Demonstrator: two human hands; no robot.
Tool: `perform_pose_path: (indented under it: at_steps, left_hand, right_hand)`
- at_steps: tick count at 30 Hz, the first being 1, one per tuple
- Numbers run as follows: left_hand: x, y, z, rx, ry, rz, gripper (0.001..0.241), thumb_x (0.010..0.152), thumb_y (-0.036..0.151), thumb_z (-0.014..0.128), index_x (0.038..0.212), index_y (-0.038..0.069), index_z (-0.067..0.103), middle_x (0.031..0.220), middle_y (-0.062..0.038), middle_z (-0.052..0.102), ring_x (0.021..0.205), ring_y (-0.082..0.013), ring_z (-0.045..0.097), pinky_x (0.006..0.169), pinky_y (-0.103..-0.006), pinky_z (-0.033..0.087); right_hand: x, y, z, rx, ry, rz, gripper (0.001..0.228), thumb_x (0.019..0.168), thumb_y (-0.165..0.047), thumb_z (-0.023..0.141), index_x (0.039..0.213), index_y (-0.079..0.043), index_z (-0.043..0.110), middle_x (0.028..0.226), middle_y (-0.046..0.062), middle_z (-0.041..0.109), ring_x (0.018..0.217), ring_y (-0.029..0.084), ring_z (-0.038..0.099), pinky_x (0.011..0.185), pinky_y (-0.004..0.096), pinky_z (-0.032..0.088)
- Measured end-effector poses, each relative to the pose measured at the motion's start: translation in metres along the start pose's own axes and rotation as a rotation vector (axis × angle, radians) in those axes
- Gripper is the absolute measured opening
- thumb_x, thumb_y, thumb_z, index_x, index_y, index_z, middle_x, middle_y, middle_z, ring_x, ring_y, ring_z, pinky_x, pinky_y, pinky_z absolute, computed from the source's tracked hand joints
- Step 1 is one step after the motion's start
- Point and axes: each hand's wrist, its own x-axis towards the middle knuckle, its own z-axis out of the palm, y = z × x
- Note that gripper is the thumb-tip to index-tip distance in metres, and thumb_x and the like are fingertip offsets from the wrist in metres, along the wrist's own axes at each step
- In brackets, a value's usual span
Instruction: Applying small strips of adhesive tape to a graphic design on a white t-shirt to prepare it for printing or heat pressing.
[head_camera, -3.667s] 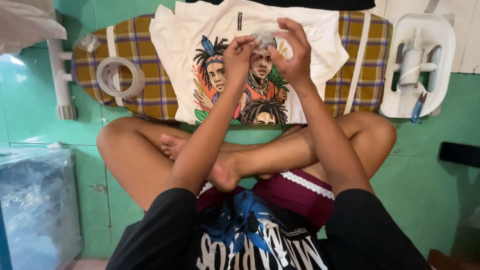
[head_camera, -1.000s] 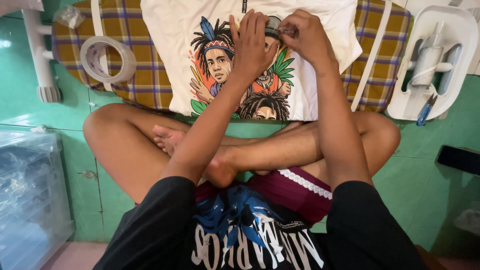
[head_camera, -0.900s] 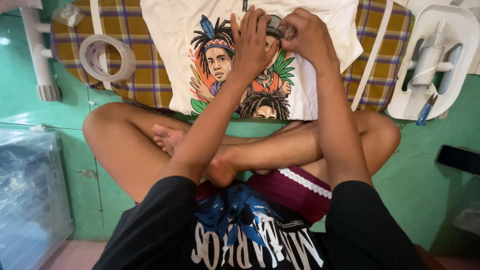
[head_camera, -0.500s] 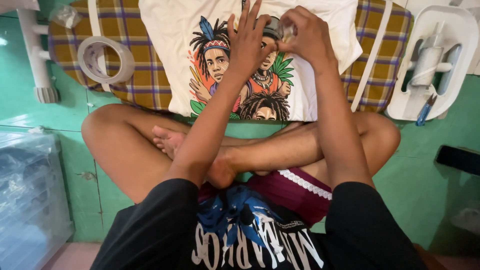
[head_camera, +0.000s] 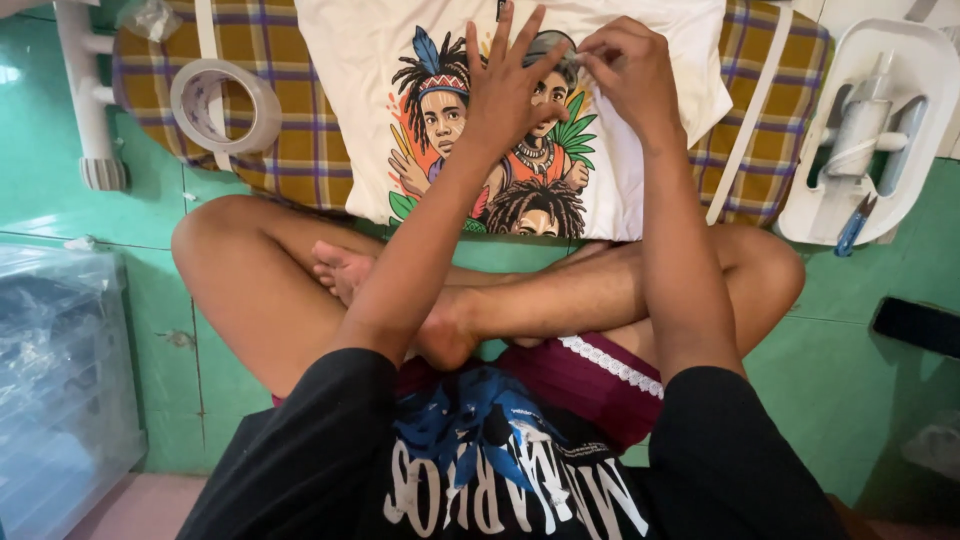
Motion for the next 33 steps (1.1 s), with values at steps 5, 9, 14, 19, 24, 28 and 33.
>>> perform_pose_path:
  at_steps: [5, 9, 14, 19, 24, 28, 33]
  left_hand:
    - [-0.003, 0.009, -0.022, 0.024, -0.139, -0.078, 0.099, 0.087, 0.082, 0.077, 0.166, 0.042, 0.032, 0.167, -0.008, -0.002, 0.151, -0.0378, -0.01, 0.117, -0.0822, 0.002]
    - [-0.004, 0.009, -0.022, 0.032, -0.162, -0.101, 0.099, 0.088, 0.083, 0.074, 0.166, 0.042, 0.03, 0.168, -0.008, 0.002, 0.153, -0.0386, -0.003, 0.116, -0.0824, 0.003]
    - [-0.005, 0.007, -0.017, 0.023, -0.159, -0.097, 0.1, 0.085, 0.085, 0.072, 0.166, 0.043, 0.03, 0.168, -0.008, -0.001, 0.152, -0.0388, -0.007, 0.116, -0.0828, 0.0]
    - [-0.005, 0.0, -0.017, 0.061, -0.028, -0.039, 0.104, 0.085, 0.089, 0.076, 0.167, 0.042, 0.032, 0.166, -0.007, -0.006, 0.151, -0.0384, -0.01, 0.115, -0.0843, 0.002]
    - [-0.007, 0.002, -0.025, -0.042, -0.157, -0.144, 0.113, 0.094, 0.084, 0.079, 0.169, 0.025, 0.018, 0.172, -0.003, 0.002, 0.158, -0.026, -0.002, 0.125, -0.065, 0.001]
    - [-0.005, -0.016, 0.001, -0.067, 0.061, -0.121, 0.108, 0.085, 0.08, 0.089, 0.164, 0.022, 0.042, 0.168, -0.01, -0.002, 0.157, -0.0326, 0.003, 0.123, -0.0641, 0.014]
    - [-0.002, -0.017, -0.001, -0.169, 0.043, -0.175, 0.095, 0.087, 0.068, 0.089, 0.158, 0.021, 0.047, 0.169, -0.008, 0.005, 0.156, -0.0338, 0.003, 0.123, -0.0628, 0.013]
  right_hand:
    - [-0.011, -0.01, -0.005, -0.205, -0.005, -0.052, 0.009, 0.097, 0.002, 0.082, 0.097, -0.007, 0.08, 0.104, 0.003, 0.069, 0.078, 0.019, 0.063, 0.064, 0.03, 0.047]
    - [-0.02, -0.03, -0.017, -0.272, -0.026, -0.044, 0.012, 0.099, -0.003, 0.085, 0.093, -0.011, 0.079, 0.118, -0.001, 0.068, 0.086, 0.015, 0.068, 0.066, 0.03, 0.046]
    - [-0.024, -0.028, -0.024, -0.163, 0.022, 0.006, 0.013, 0.098, 0.003, 0.081, 0.098, -0.009, 0.075, 0.115, 0.007, 0.07, 0.102, 0.024, 0.062, 0.073, 0.034, 0.05]
    - [-0.01, -0.043, -0.04, 0.025, 0.104, 0.067, 0.007, 0.104, 0.006, 0.075, 0.103, -0.001, 0.073, 0.1, 0.011, 0.074, 0.095, 0.023, 0.066, 0.077, 0.033, 0.05]
    - [-0.008, -0.039, -0.015, 0.085, 0.019, 0.355, 0.009, 0.103, -0.003, 0.07, 0.104, -0.01, 0.067, 0.097, 0.005, 0.069, 0.087, 0.014, 0.062, 0.076, 0.024, 0.055]
    - [0.003, -0.043, -0.004, 0.129, -0.002, 0.353, 0.015, 0.098, -0.002, 0.08, 0.1, -0.01, 0.069, 0.093, 0.002, 0.07, 0.081, 0.011, 0.061, 0.074, 0.024, 0.053]
    - [0.009, -0.042, 0.013, 0.128, -0.086, 0.399, 0.012, 0.098, 0.002, 0.074, 0.101, -0.009, 0.07, 0.091, 0.005, 0.072, 0.077, 0.012, 0.066, 0.074, 0.022, 0.059]
